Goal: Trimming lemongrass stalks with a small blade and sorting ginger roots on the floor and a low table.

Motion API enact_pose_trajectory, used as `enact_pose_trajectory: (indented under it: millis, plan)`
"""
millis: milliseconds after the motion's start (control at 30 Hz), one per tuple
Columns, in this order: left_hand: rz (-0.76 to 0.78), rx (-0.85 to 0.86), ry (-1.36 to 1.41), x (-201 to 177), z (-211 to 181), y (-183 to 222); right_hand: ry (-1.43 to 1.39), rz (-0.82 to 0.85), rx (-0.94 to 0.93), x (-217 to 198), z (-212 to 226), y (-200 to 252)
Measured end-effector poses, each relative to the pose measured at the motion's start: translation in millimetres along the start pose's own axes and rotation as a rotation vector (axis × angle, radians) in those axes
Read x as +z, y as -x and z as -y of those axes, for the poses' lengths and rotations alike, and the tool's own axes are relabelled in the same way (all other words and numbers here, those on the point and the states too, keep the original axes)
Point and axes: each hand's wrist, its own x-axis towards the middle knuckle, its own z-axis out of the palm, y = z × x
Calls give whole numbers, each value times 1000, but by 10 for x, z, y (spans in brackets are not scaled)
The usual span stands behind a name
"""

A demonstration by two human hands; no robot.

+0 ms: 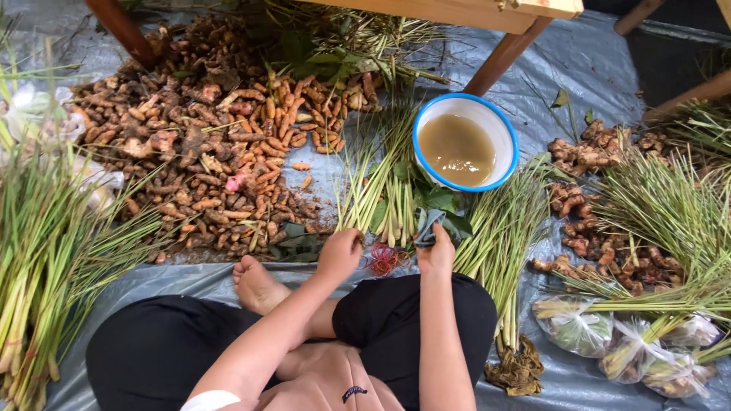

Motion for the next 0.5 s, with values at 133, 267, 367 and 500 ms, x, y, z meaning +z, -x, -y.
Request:
enact_pose_trajectory:
  millis: [133,267,367,500]
  plan:
    - [94,-18,-31,362,-115,-281,-60,-56,-9,-9,42,79]
    - [169,-55,-130,618,-248,-456,-75,-87,6,87,74,199]
    - [220,-133,-225,817,-225,-557,-81,-75,13,193,123,336]
    - [328,-228,-300,737,-381,-619,-78,-13,12,249,149,326]
